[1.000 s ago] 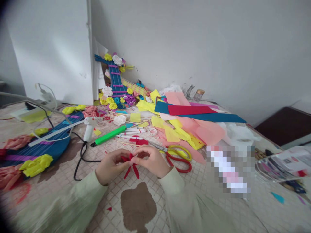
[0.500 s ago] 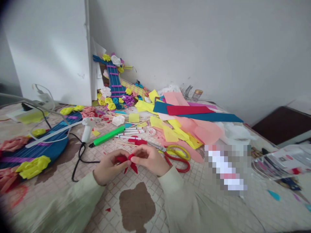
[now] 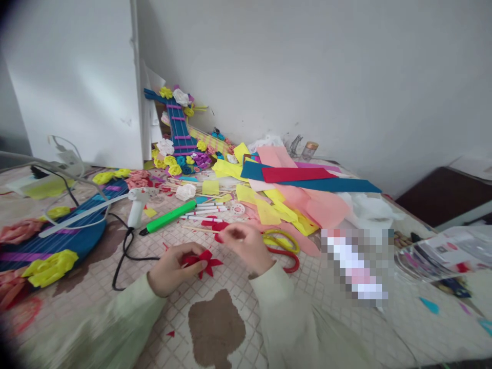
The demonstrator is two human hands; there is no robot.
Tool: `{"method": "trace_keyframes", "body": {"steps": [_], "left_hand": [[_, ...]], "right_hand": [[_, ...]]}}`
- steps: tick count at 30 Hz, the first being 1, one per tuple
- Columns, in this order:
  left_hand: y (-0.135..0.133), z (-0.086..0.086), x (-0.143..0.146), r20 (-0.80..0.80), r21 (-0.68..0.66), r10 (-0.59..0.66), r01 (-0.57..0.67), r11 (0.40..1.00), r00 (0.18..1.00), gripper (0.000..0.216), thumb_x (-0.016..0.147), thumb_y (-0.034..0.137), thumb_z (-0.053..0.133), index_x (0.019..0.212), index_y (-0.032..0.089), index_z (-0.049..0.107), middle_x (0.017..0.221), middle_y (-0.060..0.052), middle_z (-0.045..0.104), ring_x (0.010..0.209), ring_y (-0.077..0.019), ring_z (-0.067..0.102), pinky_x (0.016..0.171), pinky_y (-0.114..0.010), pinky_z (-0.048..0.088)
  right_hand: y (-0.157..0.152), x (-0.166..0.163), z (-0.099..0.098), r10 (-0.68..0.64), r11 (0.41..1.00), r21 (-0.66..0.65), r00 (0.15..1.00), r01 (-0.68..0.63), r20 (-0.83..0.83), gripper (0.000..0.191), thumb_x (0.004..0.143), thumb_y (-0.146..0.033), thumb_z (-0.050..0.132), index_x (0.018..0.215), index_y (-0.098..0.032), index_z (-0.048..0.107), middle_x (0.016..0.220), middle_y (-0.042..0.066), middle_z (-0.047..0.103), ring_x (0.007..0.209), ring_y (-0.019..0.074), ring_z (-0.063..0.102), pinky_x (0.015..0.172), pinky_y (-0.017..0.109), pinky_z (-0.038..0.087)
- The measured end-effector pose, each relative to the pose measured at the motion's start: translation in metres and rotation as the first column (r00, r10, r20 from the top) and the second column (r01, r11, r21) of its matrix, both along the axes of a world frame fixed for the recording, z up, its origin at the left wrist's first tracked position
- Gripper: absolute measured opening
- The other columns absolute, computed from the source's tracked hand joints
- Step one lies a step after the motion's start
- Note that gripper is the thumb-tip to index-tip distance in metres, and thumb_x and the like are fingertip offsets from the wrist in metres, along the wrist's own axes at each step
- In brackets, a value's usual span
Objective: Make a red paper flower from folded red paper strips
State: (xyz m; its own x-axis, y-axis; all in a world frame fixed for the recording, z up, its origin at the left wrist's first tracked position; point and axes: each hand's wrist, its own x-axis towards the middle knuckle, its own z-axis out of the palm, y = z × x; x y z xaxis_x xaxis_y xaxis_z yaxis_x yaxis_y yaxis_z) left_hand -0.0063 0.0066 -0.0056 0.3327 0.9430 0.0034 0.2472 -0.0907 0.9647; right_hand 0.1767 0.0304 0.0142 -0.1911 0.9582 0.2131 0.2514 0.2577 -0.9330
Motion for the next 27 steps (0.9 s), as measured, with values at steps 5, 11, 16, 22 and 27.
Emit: {"method": "trace_keyframes", "body": {"steps": [5, 11, 16, 22, 27], "left_hand": [[0.0, -0.003, 0.0, -0.079, -0.012, 0.036, -0.038, 0.999, 0.996, 0.013, 0.064, 0.027, 0.058, 0.065, 0.013, 0.057, 0.05, 0.002, 0.055, 0.043, -0.0088, 0.047, 0.043, -0.019, 0.037], [-0.001, -0.005, 0.002, -0.079, 0.0, 0.01, -0.01, 1.0, 0.997, 0.013, 0.064, 0.023, 0.057, 0.07, 0.012, 0.059, 0.06, -0.001, 0.059, 0.051, -0.0101, 0.05, 0.048, -0.02, 0.04], [-0.002, -0.007, 0.002, 0.009, -0.052, -0.007, 0.007, 0.999, 1.0, 0.014, 0.064, 0.025, 0.057, 0.068, 0.011, 0.057, 0.059, -0.001, 0.058, 0.051, -0.0099, 0.05, 0.047, -0.02, 0.039], [-0.003, -0.008, 0.001, 0.053, -0.07, -0.021, 0.025, 0.997, 0.998, 0.015, 0.064, 0.026, 0.058, 0.069, 0.011, 0.057, 0.063, -0.003, 0.059, 0.055, -0.0114, 0.052, 0.051, -0.022, 0.042], [-0.004, -0.005, 0.001, 0.094, -0.065, 0.004, 0.003, 0.998, 0.996, 0.013, 0.063, 0.025, 0.059, 0.066, 0.012, 0.057, 0.059, 0.0, 0.058, 0.053, -0.01, 0.051, 0.049, -0.02, 0.041]], "right_hand": [[0.02, 0.041, 0.008, -0.526, 0.817, 0.127, 0.817, 0.563, -0.236, 0.018, 0.072, -0.033, 0.054, 0.066, -0.016, 0.053, 0.06, -0.001, 0.05, 0.057, 0.0107, 0.047, 0.056, 0.022, 0.04], [0.026, 0.018, -0.009, -0.311, 0.904, 0.368, 0.926, 0.219, 0.214, 0.013, 0.075, -0.026, 0.05, 0.077, -0.016, 0.06, 0.078, 0.004, 0.061, 0.073, 0.0165, 0.054, 0.069, 0.028, 0.042], [0.032, -0.004, -0.029, -0.215, 0.925, 0.37, 0.684, -0.086, 0.697, 0.009, 0.073, -0.016, 0.056, 0.076, -0.019, 0.064, 0.08, 0.004, 0.063, 0.085, 0.019, 0.052, 0.079, 0.034, 0.034], [0.034, -0.004, -0.036, -0.189, 0.928, 0.349, 0.642, -0.131, 0.743, 0.006, 0.071, -0.015, 0.06, 0.073, -0.019, 0.064, 0.073, 0.003, 0.062, 0.082, 0.0193, 0.051, 0.077, 0.035, 0.033], [0.03, 0.003, -0.025, -0.174, 0.916, 0.373, 0.685, -0.151, 0.707, 0.013, 0.077, -0.012, 0.051, 0.077, -0.018, 0.062, 0.08, 0.005, 0.06, 0.088, 0.0195, 0.048, 0.081, 0.036, 0.034]]}}
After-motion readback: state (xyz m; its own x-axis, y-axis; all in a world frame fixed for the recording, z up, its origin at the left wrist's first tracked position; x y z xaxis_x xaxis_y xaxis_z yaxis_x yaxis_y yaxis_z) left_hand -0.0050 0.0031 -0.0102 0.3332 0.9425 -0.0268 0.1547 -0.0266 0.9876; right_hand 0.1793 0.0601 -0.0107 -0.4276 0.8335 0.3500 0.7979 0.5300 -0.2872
